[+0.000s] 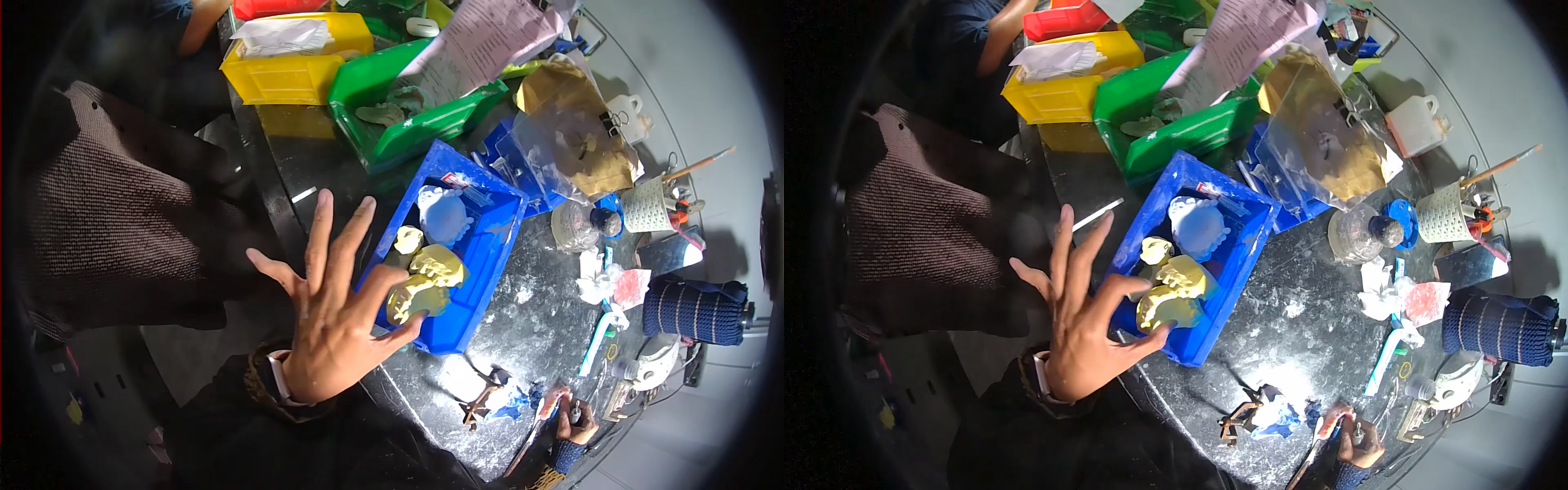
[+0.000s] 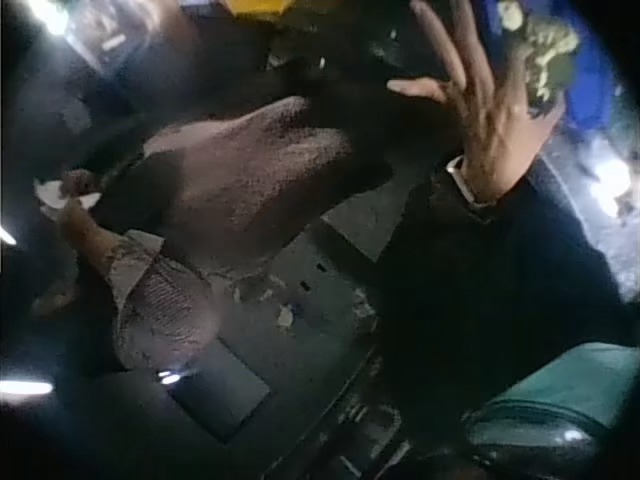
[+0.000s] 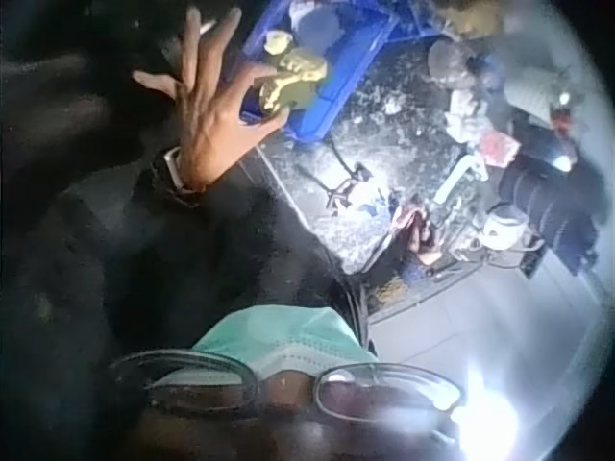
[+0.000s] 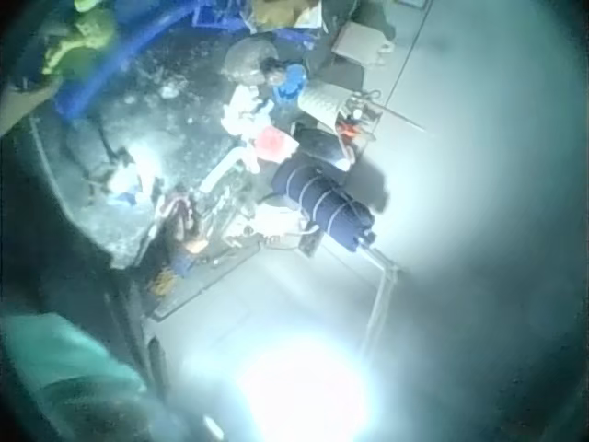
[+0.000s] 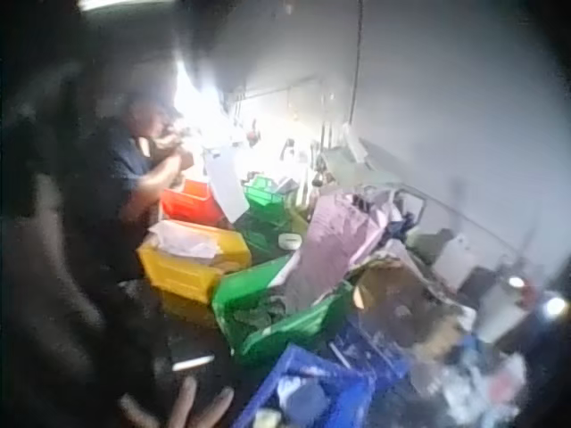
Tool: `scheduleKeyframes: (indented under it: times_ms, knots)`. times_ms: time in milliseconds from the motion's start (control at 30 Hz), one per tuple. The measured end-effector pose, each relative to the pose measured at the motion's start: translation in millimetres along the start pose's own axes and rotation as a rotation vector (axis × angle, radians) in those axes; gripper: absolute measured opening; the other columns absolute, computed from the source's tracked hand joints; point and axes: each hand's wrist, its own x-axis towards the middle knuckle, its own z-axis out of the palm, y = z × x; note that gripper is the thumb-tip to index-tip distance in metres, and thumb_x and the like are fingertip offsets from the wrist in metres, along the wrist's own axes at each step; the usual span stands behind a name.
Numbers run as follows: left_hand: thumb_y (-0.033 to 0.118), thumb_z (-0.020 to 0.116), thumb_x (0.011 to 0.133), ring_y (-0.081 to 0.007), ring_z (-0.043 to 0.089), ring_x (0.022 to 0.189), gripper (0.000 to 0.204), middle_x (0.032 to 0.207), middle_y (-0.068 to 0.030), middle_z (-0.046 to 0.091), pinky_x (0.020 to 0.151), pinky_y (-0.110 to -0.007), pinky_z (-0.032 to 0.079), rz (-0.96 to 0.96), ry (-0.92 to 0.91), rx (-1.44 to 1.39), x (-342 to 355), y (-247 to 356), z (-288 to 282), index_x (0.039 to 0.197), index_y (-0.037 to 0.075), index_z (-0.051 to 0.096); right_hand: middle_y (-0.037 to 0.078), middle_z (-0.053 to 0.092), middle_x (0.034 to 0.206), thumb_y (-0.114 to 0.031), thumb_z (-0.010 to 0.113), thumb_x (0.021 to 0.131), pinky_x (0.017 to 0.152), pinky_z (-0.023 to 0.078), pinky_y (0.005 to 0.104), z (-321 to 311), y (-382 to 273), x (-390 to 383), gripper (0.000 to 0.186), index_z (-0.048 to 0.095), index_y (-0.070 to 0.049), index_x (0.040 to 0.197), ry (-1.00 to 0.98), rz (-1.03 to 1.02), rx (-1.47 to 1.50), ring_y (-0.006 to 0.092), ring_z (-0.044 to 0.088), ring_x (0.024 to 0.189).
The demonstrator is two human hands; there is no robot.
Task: The person trims and shapes a denture using a rotary tool, picks up and turns over dental molds from a plastic container, and resumes working on the denture with the rotary tool.
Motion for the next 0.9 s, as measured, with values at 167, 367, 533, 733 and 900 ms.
scheduleKeyframes:
  times_ms: [167,367,533,733,900]
  knots:
    - [0.024,0.082,0.054,-0.0408,0.015,0.138,0.031,0.141,-0.0097,0.040,0.094,-0.071,-0.017,0.072,0.084,0.029,-0.6,-6.7,15.1,0.080,0.021,0.064,0.004,0.061,0.071,-0.012,0.073,0.073,0.060,0.046,0.0244,0.4,11.6,-4.3,0.022,0.063,0.003,0.086,-0.020,0.071,0.008,0.0087,0.053,0.066]
    - [0.033,0.078,0.067,-0.0341,0.021,0.138,0.023,0.133,-0.0001,0.051,0.097,-0.062,-0.026,0.235,0.294,-0.191,-12.6,-16.9,20.2,0.082,0.027,0.062,0.005,0.062,0.071,-0.012,0.073,0.072,0.060,0.046,0.0253,1.2,5.8,-1.5,0.022,0.063,0.003,0.085,-0.003,0.038,-0.011,0.0092,0.054,0.065]
    - [0.042,0.076,0.067,-0.0284,0.026,0.135,0.023,0.124,0.0045,0.057,0.102,-0.059,-0.024,0.271,0.420,-0.264,-15.4,-16.4,23.4,0.084,0.032,0.065,0.004,0.060,0.067,-0.009,0.072,0.074,0.055,0.044,0.0247,0.4,-6.8,3.3,0.016,0.063,0.001,0.083,0.003,-0.023,-0.061,0.0084,0.052,0.061]
    - [0.046,0.073,0.069,-0.0255,0.033,0.131,0.021,0.118,0.0079,0.059,0.105,-0.060,-0.018,0.311,0.499,-0.258,-15.7,-15.6,16.3,0.084,0.032,0.069,0.003,0.061,0.067,-0.010,0.073,0.076,0.055,0.043,0.0238,2.6,-1.9,2.3,0.015,0.063,0.001,0.080,0.014,0.004,-0.043,0.0079,0.052,0.061]
    - [0.048,0.072,0.068,-0.0231,0.039,0.126,0.025,0.115,0.0099,0.060,0.107,-0.060,-0.013,0.342,0.545,-0.291,-15.3,-16.2,15.0,0.087,0.032,0.071,0.004,0.062,0.068,-0.008,0.071,0.076,0.055,0.043,0.0239,2.4,-9.1,2.8,0.013,0.064,0.001,0.081,0.002,0.013,-0.054,0.0080,0.053,0.062]
